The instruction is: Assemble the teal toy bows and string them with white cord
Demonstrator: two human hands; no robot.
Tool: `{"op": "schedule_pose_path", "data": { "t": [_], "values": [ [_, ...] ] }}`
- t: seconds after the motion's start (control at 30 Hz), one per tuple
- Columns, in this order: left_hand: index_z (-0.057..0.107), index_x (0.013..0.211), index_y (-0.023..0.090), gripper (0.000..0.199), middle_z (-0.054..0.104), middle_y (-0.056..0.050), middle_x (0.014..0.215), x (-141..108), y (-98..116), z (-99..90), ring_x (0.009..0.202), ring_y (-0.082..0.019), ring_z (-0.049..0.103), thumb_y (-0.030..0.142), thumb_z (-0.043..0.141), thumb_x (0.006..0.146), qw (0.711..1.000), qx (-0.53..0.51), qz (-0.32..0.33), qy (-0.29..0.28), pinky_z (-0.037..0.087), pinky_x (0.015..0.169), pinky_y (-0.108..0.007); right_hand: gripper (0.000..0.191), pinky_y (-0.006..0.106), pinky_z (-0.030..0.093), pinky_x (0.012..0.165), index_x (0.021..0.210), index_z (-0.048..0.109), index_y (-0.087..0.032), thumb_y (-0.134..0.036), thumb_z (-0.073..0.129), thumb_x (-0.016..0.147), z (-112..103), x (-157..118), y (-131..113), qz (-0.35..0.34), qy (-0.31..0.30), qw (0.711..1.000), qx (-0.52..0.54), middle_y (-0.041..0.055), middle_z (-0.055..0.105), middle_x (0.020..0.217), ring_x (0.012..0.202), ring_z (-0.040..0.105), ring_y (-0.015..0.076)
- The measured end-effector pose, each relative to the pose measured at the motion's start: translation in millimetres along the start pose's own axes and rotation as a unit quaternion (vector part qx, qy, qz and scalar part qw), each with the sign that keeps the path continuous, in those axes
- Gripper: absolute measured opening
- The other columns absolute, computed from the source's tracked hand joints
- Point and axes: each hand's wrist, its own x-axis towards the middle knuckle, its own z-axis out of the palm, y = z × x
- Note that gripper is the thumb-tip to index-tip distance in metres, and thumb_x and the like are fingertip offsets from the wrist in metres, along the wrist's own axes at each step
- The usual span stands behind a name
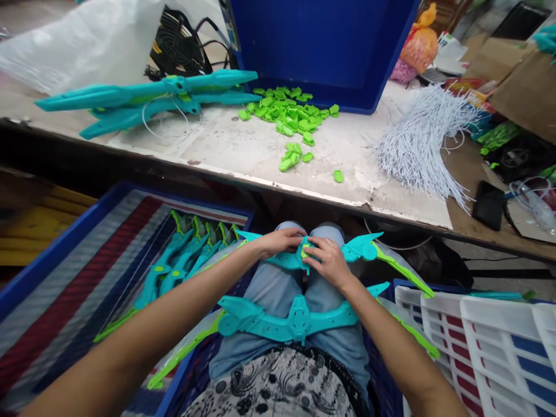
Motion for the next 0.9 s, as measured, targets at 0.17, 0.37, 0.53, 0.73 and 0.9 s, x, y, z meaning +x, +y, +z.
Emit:
{"op": "schedule_pose_path", "data": {
  "t": [0.17, 0.37, 0.53, 0.73, 0.9],
  "values": [
    [0.062, 0.084, 0.015, 0.033, 0.057, 0.003, 0.068, 5, 8, 1.5, 0.063, -0.011, 0.052, 0.04, 0.073, 0.067, 0.992, 0.122, 0.011, -0.037, 0.039, 0.056, -0.021, 0.026, 0.04, 0.05, 0.088, 0.103, 0.063, -0.022, -0.034, 0.069, 0.08, -4, 4, 1, 0.075, -0.018, 0.997, 0.029, 0.009, 0.066, 0.116, 0.102, 0.063, 0.0236],
    [0.061, 0.086, 0.016, 0.034, 0.047, 0.007, 0.055, 5, -1, 9.6, 0.048, -0.009, 0.04, 0.04, 0.071, 0.065, 0.99, 0.132, 0.052, -0.016, 0.029, 0.044, -0.021, 0.035, 0.032, 0.051, 0.075, 0.097, 0.059, -0.02, -0.034, 0.074, 0.069, -11, 10, -2, 0.18, -0.084, 0.979, 0.038, 0.0047, 0.068, 0.099, 0.086, 0.064, 0.0199],
    [0.063, 0.097, 0.013, 0.035, 0.052, 0.003, 0.064, 8, -14, 10.9, 0.061, -0.013, 0.049, 0.036, 0.063, 0.071, 0.973, 0.193, 0.126, 0.014, 0.036, 0.053, -0.022, 0.051, 0.035, 0.049, 0.077, 0.113, 0.055, -0.022, -0.033, 0.074, 0.067, -8, 15, -4, 0.227, -0.115, 0.967, 0.022, 0.005, 0.067, 0.101, 0.092, 0.064, 0.0226],
    [0.063, 0.104, 0.011, 0.041, 0.065, -0.004, 0.079, 10, -20, 11.8, 0.076, -0.019, 0.059, 0.032, 0.066, 0.069, 0.977, 0.166, 0.131, 0.044, 0.044, 0.065, -0.026, 0.083, 0.044, 0.045, 0.089, 0.142, 0.038, -0.022, -0.039, 0.074, 0.07, -2, 11, -4, 0.218, -0.144, 0.965, -0.037, 0.0086, 0.068, 0.105, 0.098, 0.064, 0.0264],
    [0.064, 0.105, 0.01, 0.037, 0.07, -0.008, 0.089, 15, -13, 23.1, 0.083, -0.022, 0.063, 0.031, 0.061, 0.075, 0.978, 0.158, 0.119, 0.062, 0.049, 0.071, -0.03, 0.031, 0.039, 0.047, 0.086, 0.109, 0.067, -0.02, -0.039, 0.058, 0.086, -31, 36, 9, 0.097, -0.015, 0.992, -0.075, 0.0092, 0.07, 0.101, 0.094, 0.061, 0.0235]
  ]
}}
